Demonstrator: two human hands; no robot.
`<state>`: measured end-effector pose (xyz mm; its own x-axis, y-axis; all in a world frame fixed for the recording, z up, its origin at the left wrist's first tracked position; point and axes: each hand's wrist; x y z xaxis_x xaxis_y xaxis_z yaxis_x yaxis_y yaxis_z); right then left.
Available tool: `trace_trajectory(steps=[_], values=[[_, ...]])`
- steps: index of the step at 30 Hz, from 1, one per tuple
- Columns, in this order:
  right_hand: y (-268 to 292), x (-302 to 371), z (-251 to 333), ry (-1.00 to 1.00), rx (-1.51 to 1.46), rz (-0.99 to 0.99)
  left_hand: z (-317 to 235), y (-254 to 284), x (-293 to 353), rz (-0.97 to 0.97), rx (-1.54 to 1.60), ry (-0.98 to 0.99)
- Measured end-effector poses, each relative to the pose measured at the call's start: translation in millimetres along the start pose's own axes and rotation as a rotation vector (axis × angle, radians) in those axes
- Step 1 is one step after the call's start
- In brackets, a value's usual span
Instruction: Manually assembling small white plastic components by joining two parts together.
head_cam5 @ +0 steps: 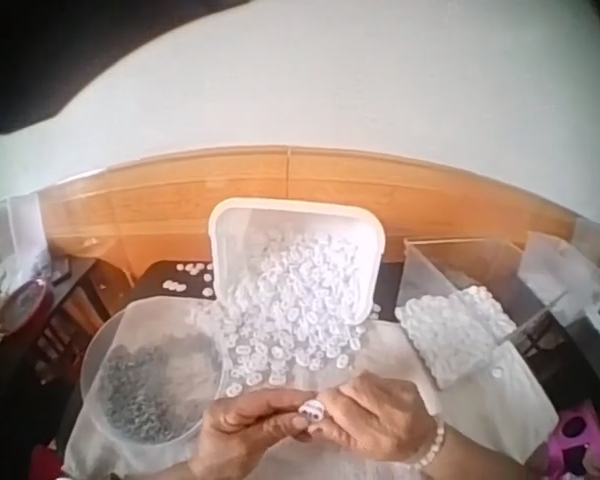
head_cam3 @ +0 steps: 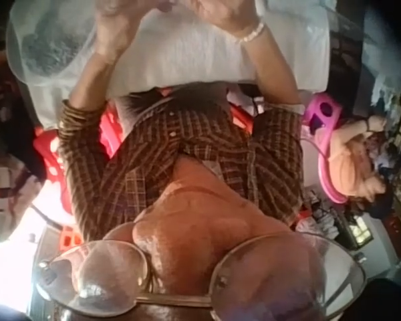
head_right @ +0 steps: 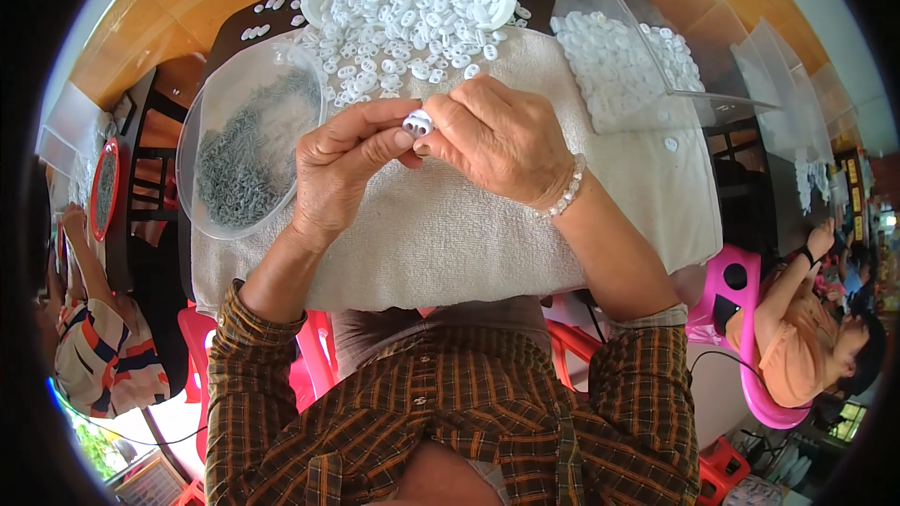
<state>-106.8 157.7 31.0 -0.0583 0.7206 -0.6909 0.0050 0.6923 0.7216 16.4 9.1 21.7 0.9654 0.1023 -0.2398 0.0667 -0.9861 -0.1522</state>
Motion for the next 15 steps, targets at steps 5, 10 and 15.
trace_trajectory(steps=[5,10,15], values=[[0.3,0.5,-0.5,0.007,-0.023,0.006,3.3,-1.5,2.2,-0.026,0.053,-0.001],[2.0,1.1,2.6,0.026,-0.067,-0.001,0.0,-2.9,5.1,-0.014,0.039,0.004],[-0.2,2.7,4.0,0.023,-0.072,-0.015,0.5,-3.4,5.3,-0.022,0.035,-0.023]])
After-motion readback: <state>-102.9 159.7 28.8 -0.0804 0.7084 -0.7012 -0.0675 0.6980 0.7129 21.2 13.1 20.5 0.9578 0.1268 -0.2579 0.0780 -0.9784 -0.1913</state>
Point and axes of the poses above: each hand's wrist, its own x-axis away from the middle knuckle, its own y-axis out of the back of the hand, z = x × y, and after that the axes turned 8 degrees about z, right-handed
